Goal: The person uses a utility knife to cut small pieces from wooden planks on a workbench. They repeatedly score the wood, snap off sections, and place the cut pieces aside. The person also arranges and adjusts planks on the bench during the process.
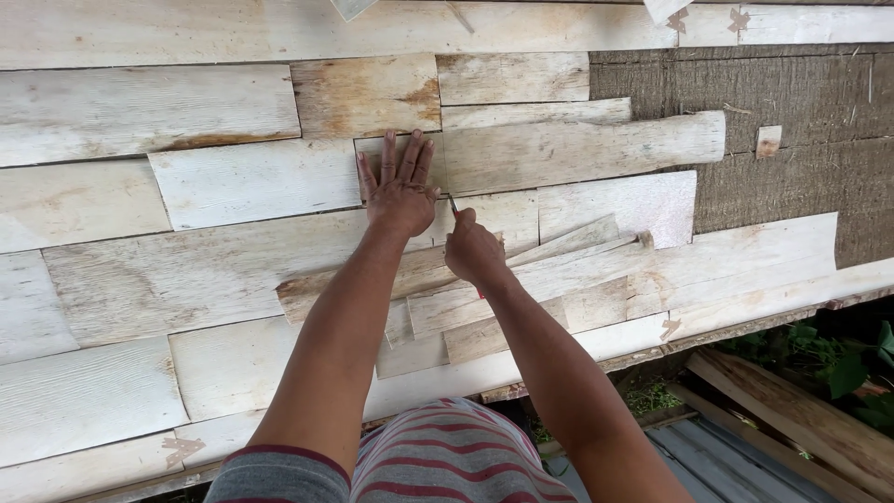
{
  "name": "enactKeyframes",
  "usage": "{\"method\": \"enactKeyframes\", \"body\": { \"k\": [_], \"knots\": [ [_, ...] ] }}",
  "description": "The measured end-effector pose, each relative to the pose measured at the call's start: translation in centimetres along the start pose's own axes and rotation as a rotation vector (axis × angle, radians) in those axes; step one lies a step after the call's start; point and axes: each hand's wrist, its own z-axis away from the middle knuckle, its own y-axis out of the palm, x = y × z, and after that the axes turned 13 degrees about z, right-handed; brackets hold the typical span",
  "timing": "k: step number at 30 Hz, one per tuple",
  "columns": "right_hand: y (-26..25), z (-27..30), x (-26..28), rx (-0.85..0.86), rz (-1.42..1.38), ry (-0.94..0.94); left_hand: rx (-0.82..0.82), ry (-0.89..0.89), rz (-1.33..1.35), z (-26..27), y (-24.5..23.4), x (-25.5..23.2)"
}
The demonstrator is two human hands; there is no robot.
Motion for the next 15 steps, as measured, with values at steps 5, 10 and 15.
{"method": "enactKeyframes", "body": {
  "k": [5, 10, 15],
  "knots": [
    [0.2, 0.5, -0.4, -0.013, 0.024, -0.006, -0.009, 0.028, 0.006, 0.5, -0.1, 0.0],
    [-0.9, 0.4, -0.3, -0.054, -0.061, -0.007, -0.005, 0.033, 0.027, 0.3, -0.6, 0.1],
    [-1.8, -3.1, 0.8, -0.214, -0.036, -0.023, 0.017, 0.021, 0.049, 0.4, -1.0, 0.0]
  ]
}}
